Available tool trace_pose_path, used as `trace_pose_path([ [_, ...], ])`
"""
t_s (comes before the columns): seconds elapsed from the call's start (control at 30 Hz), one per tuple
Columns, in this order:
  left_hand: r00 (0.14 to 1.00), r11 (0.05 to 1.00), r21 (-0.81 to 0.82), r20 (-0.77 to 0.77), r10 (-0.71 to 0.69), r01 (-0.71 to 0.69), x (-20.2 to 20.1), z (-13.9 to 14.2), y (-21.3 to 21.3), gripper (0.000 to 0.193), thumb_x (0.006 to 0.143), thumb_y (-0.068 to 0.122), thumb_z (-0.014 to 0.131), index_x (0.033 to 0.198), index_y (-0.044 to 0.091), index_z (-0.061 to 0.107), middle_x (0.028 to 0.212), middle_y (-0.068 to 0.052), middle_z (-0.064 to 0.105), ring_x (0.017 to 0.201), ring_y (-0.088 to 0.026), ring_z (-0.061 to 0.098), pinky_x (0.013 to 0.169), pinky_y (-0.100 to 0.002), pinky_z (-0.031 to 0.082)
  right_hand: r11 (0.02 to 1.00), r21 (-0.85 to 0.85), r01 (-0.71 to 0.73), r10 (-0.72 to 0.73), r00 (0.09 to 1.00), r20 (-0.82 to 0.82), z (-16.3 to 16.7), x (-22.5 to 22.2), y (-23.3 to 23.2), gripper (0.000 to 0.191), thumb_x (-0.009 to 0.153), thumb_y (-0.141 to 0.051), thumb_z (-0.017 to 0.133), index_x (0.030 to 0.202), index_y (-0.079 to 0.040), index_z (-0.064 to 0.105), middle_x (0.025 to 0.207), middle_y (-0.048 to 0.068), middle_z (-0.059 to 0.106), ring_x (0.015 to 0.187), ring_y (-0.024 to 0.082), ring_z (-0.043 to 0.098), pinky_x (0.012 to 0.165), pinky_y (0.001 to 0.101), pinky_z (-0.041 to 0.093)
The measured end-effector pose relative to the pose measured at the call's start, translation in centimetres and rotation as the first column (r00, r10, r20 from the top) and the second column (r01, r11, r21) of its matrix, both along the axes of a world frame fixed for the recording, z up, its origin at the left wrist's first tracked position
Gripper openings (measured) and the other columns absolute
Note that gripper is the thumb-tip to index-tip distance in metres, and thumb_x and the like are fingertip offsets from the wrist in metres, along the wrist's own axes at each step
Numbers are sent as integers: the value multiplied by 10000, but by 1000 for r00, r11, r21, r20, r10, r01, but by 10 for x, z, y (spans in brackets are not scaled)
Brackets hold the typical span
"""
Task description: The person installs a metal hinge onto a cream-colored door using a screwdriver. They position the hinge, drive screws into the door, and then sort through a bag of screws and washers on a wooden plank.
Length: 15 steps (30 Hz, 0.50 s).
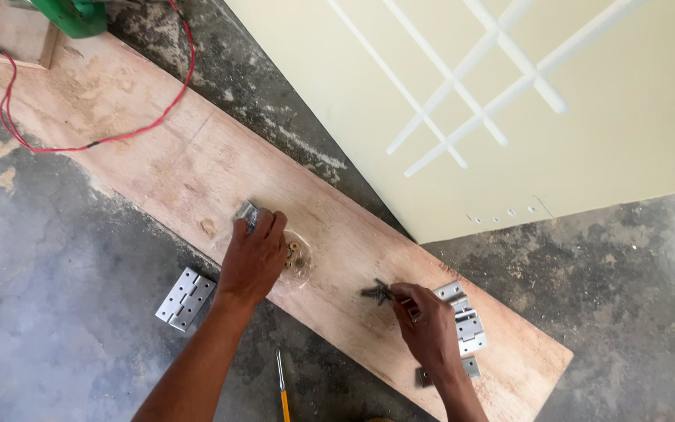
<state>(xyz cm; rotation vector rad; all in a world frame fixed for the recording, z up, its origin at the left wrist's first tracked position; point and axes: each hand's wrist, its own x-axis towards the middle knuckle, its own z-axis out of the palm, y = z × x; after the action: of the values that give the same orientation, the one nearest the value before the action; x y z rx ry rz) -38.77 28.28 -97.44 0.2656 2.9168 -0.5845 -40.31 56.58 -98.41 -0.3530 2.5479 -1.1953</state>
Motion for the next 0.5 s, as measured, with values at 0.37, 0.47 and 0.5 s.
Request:
trace_pose_path([
  [0.37,957,929,243,152,247,-278,-4,15,-4,168,907,94,608,775,59,704,1495,-99,443,1372,-261,398,1034,-455,377,997,37,65,-67,996,62,10,0,4,145,881,-95,732,1021,-64,755,946,87,793,761,196,801,626,315,652],
  [0.47,965,928,277,147,216,-250,-2,15,-5,122,894,99,604,880,35,707,1514,-98,422,1408,-264,388,1096,-480,354,998,-13,62,-61,997,41,10,4,-2,130,877,-85,728,1001,-65,762,949,82,787,761,189,794,641,313,648],
  [0.5,979,943,273,118,165,-192,-1,14,-5,136,909,111,601,881,33,709,1510,-106,420,1406,-272,392,1111,-496,345,999,-18,52,-51,999,17,10,5,-4,129,875,-83,733,999,-64,764,954,83,786,761,191,787,645,316,640],
])
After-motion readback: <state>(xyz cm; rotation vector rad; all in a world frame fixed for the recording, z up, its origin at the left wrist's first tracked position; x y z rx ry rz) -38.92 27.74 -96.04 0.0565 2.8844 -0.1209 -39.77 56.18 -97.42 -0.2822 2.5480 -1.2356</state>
